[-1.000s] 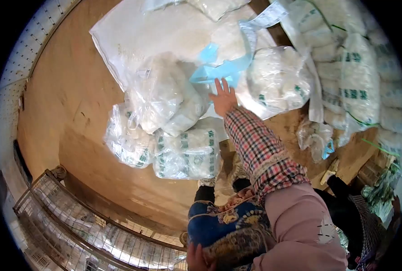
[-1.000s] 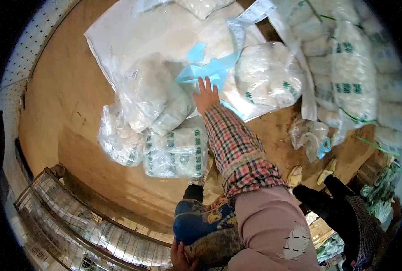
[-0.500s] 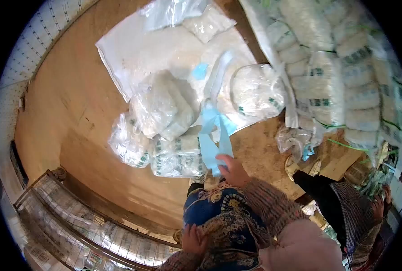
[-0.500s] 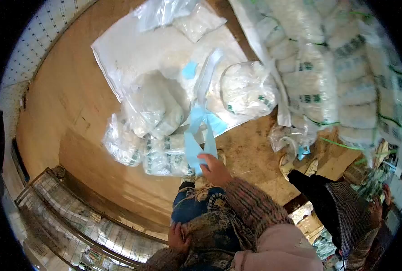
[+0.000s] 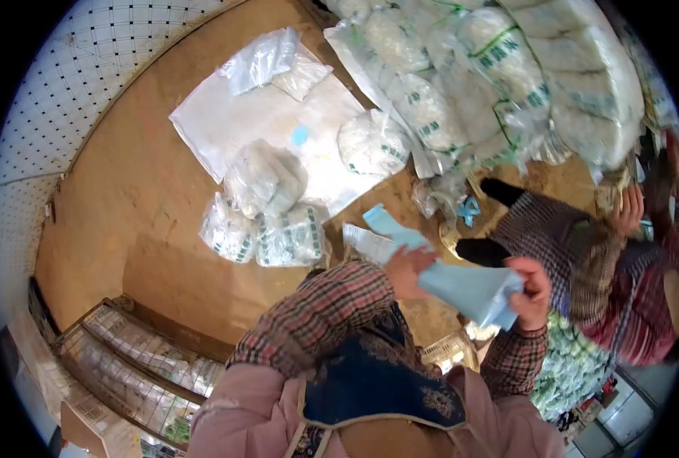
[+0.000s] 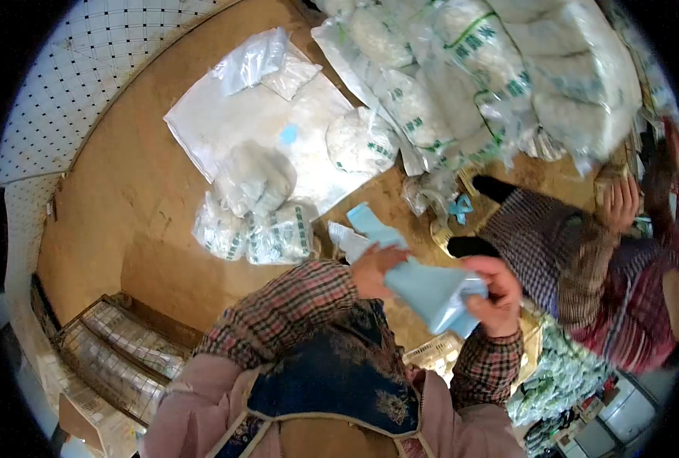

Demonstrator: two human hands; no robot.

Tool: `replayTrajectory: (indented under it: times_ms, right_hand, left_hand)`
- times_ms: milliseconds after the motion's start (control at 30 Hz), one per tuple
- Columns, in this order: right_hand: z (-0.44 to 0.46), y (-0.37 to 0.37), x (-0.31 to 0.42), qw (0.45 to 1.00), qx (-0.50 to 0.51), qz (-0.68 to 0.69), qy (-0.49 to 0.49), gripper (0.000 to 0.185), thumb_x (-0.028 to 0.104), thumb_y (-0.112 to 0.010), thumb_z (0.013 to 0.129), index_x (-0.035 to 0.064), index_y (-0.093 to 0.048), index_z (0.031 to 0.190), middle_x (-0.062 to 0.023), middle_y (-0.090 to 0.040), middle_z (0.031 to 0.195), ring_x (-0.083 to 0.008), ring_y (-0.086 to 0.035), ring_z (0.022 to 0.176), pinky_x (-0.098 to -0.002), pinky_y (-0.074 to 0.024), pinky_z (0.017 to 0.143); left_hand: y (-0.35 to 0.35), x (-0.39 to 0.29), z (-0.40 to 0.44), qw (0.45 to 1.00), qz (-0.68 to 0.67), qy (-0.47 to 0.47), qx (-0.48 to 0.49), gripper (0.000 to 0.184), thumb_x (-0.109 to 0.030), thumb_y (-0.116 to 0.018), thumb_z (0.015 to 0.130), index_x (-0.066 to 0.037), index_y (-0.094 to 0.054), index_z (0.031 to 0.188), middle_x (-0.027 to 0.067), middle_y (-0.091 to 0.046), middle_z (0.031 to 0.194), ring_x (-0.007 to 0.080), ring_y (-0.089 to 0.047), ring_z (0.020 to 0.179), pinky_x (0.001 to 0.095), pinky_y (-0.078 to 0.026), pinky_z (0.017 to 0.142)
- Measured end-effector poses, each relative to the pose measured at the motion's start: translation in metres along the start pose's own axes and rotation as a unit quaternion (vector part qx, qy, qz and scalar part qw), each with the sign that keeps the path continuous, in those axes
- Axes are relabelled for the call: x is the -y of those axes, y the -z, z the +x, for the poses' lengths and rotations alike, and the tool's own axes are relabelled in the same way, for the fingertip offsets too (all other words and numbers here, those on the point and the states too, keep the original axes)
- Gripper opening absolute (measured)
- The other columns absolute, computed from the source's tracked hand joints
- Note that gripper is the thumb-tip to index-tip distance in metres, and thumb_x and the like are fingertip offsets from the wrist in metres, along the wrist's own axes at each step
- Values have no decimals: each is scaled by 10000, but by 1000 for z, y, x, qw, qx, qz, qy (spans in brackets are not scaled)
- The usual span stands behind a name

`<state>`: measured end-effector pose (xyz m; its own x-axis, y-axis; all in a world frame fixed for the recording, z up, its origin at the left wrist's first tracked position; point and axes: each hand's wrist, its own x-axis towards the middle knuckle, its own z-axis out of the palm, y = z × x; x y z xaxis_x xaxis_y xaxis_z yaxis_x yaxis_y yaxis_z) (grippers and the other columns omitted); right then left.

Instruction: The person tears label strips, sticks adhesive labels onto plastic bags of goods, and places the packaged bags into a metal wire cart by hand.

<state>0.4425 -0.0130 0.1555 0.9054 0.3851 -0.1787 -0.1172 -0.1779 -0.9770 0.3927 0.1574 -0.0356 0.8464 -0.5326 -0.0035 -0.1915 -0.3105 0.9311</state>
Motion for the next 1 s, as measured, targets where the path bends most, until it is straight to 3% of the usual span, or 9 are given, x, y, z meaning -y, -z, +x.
replayTrajectory:
  times_ms: [100,200,267,300,400,533,667,867,1000]
  right_hand:
    - [-36,27,26,988,-148,-39,4,382,91,-593,748,-31,-462,1086,-47,-560,904,-80,-514,761,-194,-395,677]
    - [-62,39,41,968,-218,-121,-28,331,19,-521,764,-22,-465,1088,-45,-560,923,-80,-514,770,-195,-393,688]
    - [-57,32,55,946,-229,-228,-17,305,16,-509,770,-13,-477,1072,-54,-535,1004,-98,-502,844,-218,-384,748]
    - [-51,34,54,947,-235,-220,2,293,28,-510,775,-9,-481,1064,-56,-524,1027,-104,-493,869,-228,-378,771]
    - [-22,36,66,961,-243,-123,49,275,73,-519,791,-5,-492,1053,-48,-527,1019,-106,-490,879,-234,-379,788]
    - [14,31,97,971,-216,28,98,277,112,-510,822,-4,-485,1071,-35,-537,949,-103,-495,866,-224,-405,737]
    - [42,24,127,977,-151,93,118,289,107,-497,829,-22,-460,1085,-63,-534,960,-126,-510,870,-237,-424,727]
    - [55,-13,169,966,-119,164,160,351,112,-477,828,-23,-407,1144,-103,-538,963,-172,-561,810,-250,-482,680]
    - [68,-53,163,942,-60,292,151,307,19,-502,768,10,-433,1067,-91,-546,906,-176,-557,770,-309,-493,627]
  left_hand:
    - [-24,-35,-2,972,-187,54,131,572,-236,-678,626,-100,-441,1128,147,-502,1078,313,-488,985,402,-389,842]
    - [11,-17,-5,995,-83,49,24,389,-191,-637,683,-54,-504,1022,130,-581,912,231,-564,856,353,-448,757]
    - [75,-22,8,972,-112,201,46,327,-51,-595,696,-42,-510,1011,84,-586,869,178,-564,790,301,-460,733]
    - [102,-10,14,995,-85,51,-14,297,-42,-587,709,-18,-508,995,76,-583,837,171,-558,783,307,-459,725]
    - [185,-51,41,943,-327,51,-13,269,-200,-464,802,-3,-536,971,54,-569,729,149,-554,648,254,-452,654]
    - [234,-125,51,923,-350,152,-49,494,-413,-275,874,-4,-535,973,43,-522,663,139,-510,572,256,-462,606]
    - [260,-140,74,920,-339,97,-169,613,-501,-507,763,17,-438,1082,138,-501,979,213,-504,895,386,-453,743]
    - [281,-189,31,976,-189,18,-112,675,-381,-632,715,-30,-313,1196,136,-472,1093,227,-471,998,456,-414,784]
    - [231,-184,7,968,-223,-109,40,800,-64,-681,651,-80,-194,1285,60,-385,1191,171,-499,946,300,-470,744]
